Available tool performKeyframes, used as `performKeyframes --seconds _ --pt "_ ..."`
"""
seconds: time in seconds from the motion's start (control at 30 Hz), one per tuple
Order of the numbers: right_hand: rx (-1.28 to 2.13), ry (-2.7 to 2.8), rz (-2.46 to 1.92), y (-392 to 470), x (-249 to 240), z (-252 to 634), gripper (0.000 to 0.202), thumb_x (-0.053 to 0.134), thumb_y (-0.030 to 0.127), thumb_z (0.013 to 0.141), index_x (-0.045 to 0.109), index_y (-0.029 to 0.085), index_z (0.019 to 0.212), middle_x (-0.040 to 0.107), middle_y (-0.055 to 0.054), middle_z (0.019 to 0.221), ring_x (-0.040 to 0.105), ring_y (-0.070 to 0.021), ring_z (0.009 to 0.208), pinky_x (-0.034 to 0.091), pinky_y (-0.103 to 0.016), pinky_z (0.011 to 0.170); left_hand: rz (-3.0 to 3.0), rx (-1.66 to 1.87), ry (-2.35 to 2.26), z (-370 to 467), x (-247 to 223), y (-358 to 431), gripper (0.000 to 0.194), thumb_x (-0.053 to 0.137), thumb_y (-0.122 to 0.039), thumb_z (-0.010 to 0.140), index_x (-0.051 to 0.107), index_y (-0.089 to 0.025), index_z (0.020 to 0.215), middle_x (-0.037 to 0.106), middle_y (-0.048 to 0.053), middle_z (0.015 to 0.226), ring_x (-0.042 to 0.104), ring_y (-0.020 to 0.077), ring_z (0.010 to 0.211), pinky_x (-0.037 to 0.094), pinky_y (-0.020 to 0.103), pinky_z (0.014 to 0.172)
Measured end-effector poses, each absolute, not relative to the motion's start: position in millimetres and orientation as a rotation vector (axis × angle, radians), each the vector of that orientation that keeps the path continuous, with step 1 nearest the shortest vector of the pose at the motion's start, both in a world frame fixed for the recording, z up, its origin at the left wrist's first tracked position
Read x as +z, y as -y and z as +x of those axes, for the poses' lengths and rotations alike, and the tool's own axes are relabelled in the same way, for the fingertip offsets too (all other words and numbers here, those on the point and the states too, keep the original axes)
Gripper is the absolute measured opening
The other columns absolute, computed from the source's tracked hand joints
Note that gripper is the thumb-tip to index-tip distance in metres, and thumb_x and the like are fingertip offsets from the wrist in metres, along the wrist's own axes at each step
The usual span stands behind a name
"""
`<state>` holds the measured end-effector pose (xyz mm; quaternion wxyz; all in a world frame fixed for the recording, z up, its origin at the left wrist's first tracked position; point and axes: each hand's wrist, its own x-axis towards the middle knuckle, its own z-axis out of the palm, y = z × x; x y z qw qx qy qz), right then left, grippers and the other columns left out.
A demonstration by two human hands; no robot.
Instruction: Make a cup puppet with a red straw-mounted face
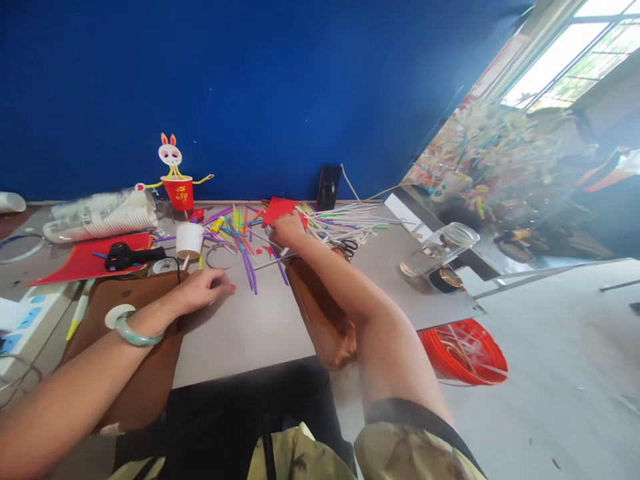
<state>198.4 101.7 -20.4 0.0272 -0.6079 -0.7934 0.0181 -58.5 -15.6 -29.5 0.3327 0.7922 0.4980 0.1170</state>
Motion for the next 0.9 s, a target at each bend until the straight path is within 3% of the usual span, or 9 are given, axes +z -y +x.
performKeyframes --seconds 0.13,0.23,0.3,0.43,0.57,0.67,0.73,0.8,0.9 --pt "0.210 2.314 -1.888 -107 -23 190 0.024 0.063 0.026 0.081 0.074 0.008 0.092 0.071 -0.023 0.109 0.061 -0.0333 0.109 0.036 -0.043 0.099 2.058 0.312 -1.286 -61 -35 13 0.036 0.055 -0.051 0.082 0.065 -0.017 0.074 0.059 0.002 0.062 0.052 0.0172 0.063 0.033 0.028 0.060" --pt "0.440 2.219 -1.795 -108 -16 189 0.029 0.059 0.035 0.087 0.072 0.010 0.089 0.073 -0.015 0.089 0.066 -0.0241 0.084 0.048 -0.033 0.079 2.044 0.324 -1.279 -61 -37 12 0.037 0.054 -0.052 0.080 0.065 -0.017 0.073 0.059 0.002 0.062 0.051 0.0170 0.062 0.033 0.028 0.059" --pt "0.565 2.145 -1.702 -106 -9 193 0.039 0.046 0.042 0.095 0.070 0.011 0.095 0.071 -0.010 0.083 0.063 -0.0172 0.070 0.049 -0.028 0.068 2.040 0.322 -1.272 -62 -37 12 0.038 0.054 -0.053 0.080 0.065 -0.017 0.074 0.059 0.002 0.063 0.051 0.0170 0.062 0.033 0.028 0.059" --pt "0.631 1.983 -1.614 -97 5 223 0.047 0.031 0.043 0.101 0.066 0.012 0.103 0.069 -0.008 0.082 0.061 -0.0126 0.064 0.050 -0.023 0.061 2.028 0.307 -1.269 -61 -37 12 0.041 0.053 -0.056 0.080 0.065 -0.017 0.074 0.059 0.002 0.063 0.050 0.0173 0.062 0.032 0.028 0.059" --pt "0.415 1.668 -1.840 -83 15 285 0.038 0.042 0.042 0.095 0.068 0.014 0.094 0.071 -0.009 0.091 0.065 -0.0173 0.081 0.052 -0.027 0.073 2.036 0.315 -1.266 -62 -39 12 0.040 0.054 -0.055 0.080 0.065 -0.018 0.074 0.061 0.003 0.065 0.051 0.0176 0.063 0.031 0.029 0.059" --pt "0.192 1.505 -2.040 -72 16 338 0.035 0.055 0.042 0.088 0.068 0.010 0.084 0.069 -0.017 0.096 0.062 -0.0307 0.102 0.049 -0.039 0.090 2.039 0.323 -1.269 -62 -39 13 0.037 0.055 -0.054 0.080 0.064 -0.018 0.073 0.061 0.002 0.064 0.051 0.0174 0.062 0.031 0.028 0.059" --pt "0.033 1.388 -2.149 -65 11 368 0.034 0.055 0.036 0.087 0.068 0.006 0.096 0.062 -0.027 0.119 0.050 -0.0398 0.122 0.039 -0.050 0.103 2.044 0.334 -1.268 -62 -39 13 0.035 0.055 -0.052 0.080 0.064 -0.018 0.072 0.060 0.002 0.063 0.051 0.0171 0.062 0.031 0.028 0.059" --pt "-0.128 1.284 -2.365 -58 2 392 0.033 0.056 0.030 0.086 0.068 0.004 0.102 0.054 -0.032 0.132 0.046 -0.0427 0.128 0.037 -0.053 0.106 2.045 0.332 -1.268 -62 -39 14 0.034 0.055 -0.050 0.081 0.064 -0.018 0.072 0.060 0.002 0.063 0.051 0.0168 0.062 0.031 0.028 0.059" --pt "-0.113 1.212 -2.487 -51 -13 416 0.025 0.064 0.021 0.077 0.071 0.003 0.093 0.058 -0.035 0.124 0.052 -0.0444 0.124 0.043 -0.053 0.101 2.044 0.321 -1.273 -62 -39 14 0.033 0.054 -0.048 0.081 0.064 -0.017 0.074 0.061 0.002 0.063 0.051 0.0167 0.062 0.032 0.028 0.060"
